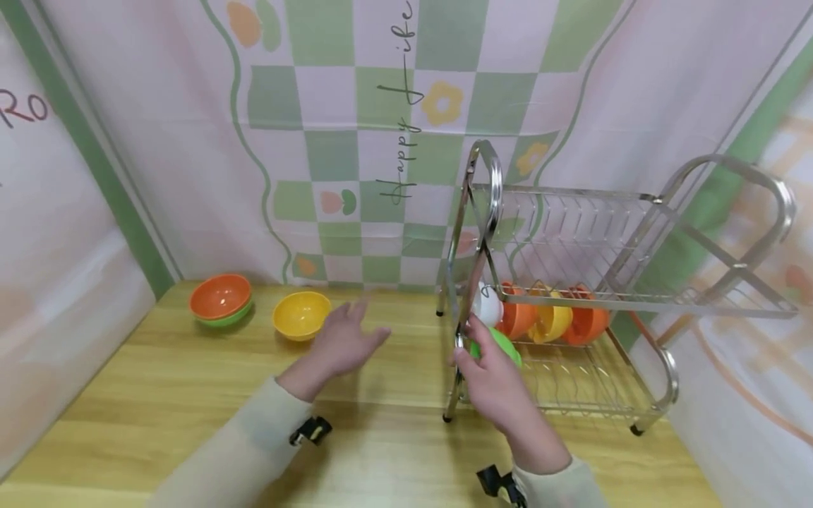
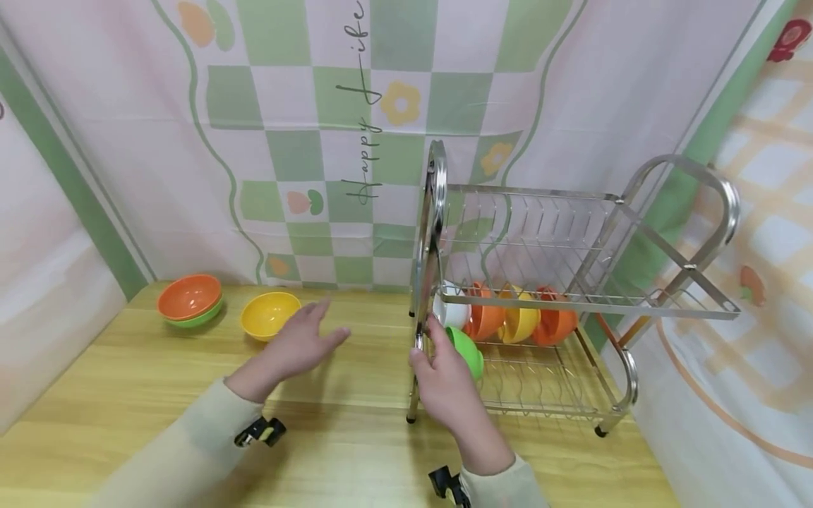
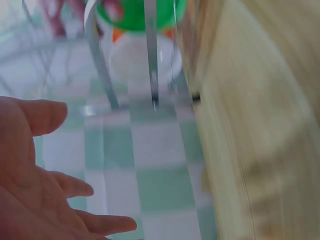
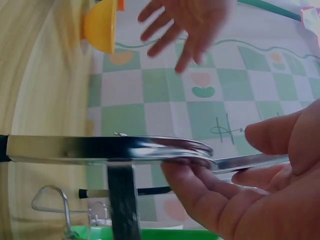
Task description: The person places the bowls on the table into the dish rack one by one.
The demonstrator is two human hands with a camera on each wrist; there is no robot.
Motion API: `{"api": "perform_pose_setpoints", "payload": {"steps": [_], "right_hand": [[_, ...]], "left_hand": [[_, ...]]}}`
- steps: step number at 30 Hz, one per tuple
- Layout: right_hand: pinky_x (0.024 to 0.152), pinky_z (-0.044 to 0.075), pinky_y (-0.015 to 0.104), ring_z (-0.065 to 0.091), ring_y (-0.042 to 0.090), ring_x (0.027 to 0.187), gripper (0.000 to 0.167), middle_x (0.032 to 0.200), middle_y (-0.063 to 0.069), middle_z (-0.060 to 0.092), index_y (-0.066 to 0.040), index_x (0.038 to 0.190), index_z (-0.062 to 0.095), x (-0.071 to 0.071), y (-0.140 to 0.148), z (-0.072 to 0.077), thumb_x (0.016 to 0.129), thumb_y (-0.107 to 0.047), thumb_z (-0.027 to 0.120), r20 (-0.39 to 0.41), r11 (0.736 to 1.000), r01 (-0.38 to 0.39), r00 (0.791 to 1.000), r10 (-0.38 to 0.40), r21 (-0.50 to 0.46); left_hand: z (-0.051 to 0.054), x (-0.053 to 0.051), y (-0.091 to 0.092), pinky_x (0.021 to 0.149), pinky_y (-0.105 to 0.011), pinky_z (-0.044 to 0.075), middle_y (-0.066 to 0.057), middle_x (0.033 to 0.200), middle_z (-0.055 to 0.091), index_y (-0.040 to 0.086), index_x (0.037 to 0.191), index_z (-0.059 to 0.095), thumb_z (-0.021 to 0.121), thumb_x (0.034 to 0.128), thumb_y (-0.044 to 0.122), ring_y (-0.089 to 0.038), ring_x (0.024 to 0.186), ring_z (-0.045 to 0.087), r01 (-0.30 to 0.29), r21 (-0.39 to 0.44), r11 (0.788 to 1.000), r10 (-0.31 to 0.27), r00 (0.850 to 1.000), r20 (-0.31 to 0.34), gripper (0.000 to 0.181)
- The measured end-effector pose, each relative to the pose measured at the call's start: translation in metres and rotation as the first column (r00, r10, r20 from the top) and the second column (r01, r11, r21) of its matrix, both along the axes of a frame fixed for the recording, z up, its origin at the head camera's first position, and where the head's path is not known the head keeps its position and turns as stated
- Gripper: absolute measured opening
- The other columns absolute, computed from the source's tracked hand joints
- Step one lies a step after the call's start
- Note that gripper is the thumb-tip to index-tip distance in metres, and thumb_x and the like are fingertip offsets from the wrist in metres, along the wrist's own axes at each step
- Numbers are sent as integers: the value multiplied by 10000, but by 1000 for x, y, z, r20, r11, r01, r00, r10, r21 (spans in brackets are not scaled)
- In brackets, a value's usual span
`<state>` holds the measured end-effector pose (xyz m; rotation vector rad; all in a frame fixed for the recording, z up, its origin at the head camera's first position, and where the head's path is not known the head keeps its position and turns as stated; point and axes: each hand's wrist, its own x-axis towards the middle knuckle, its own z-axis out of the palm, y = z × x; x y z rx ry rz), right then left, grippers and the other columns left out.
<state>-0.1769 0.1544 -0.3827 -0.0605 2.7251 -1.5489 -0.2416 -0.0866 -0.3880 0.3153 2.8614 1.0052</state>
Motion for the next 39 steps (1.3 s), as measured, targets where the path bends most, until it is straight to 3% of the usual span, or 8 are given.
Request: {"api": "perform_pose_setpoints", "payload": {"steps": [4,6,14,17,21,26,32,39], "right_hand": [[498,507,338,619,301,801,655,1446,110,480,-249,1594,214,-5,-1,-5,1030,-139,527,22,998,49,999,-49,-30],[436,476,309,587,294,717,658,1415,108,506,-239,1589,235,-6,-2,-6,1019,-108,538,29,997,68,997,-67,-29],[409,460,301,539,226,582,667,1005,75,705,-180,1592,249,-7,-3,-8,1009,-97,561,36,993,114,993,-115,36],[417,462,307,537,217,577,666,978,70,707,-145,1594,233,-7,-4,-7,1014,-100,558,36,992,111,993,-113,56],[433,473,322,544,218,596,660,976,79,705,-122,1593,225,-6,-4,-6,1020,-102,550,33,992,105,994,-107,72],[444,485,326,575,245,646,658,1002,94,696,-120,1590,237,-6,-5,-5,1016,-105,559,27,993,100,994,-102,68],[433,486,328,593,253,662,661,1025,72,687,-126,1590,239,-8,-5,-7,1015,-105,565,18,994,95,995,-97,61],[438,494,336,610,244,676,654,1078,96,680,-137,1588,254,-9,-5,-10,1013,-97,564,9,994,92,996,-93,58]], "left_hand": [[-4,-19,-36,1160,-563,226,-267,1575,233,44,1593,112,575,979,443,-437,1422,249,-77,35,996,77,997,15,866],[-6,-28,-56,1145,-571,258,-284,1560,258,27,1590,94,569,979,416,-454,1400,286,-123,29,992,122,992,27,866],[-8,-46,-120,1083,-596,341,-344,1548,207,1,1581,109,509,1018,232,-492,1362,307,-247,88,965,231,960,157,728],[-13,-49,-132,908,-521,514,-357,1524,243,55,1596,102,528,1010,157,-374,1056,560,-288,219,932,232,940,249,732],[-24,-51,-137,782,-453,590,-347,1530,234,138,1610,15,523,1017,103,-179,670,524,-394,427,814,195,878,438,781],[-41,-56,-141,890,-471,561,-310,1595,-70,204,1602,-70,429,1050,59,-438,1115,534,-504,589,631,106,809,578,758],[-55,-63,-149,1024,-522,446,-269,1583,-209,244,1594,-91,333,1054,-10,-498,1413,191,-572,709,412,-29,770,638,733],[-61,-66,-153,1044,-500,428,-274,1604,-86,275,1603,-35,267,1027,-58,-428,1443,141,-625,735,263,-93,742,664,731]]}}
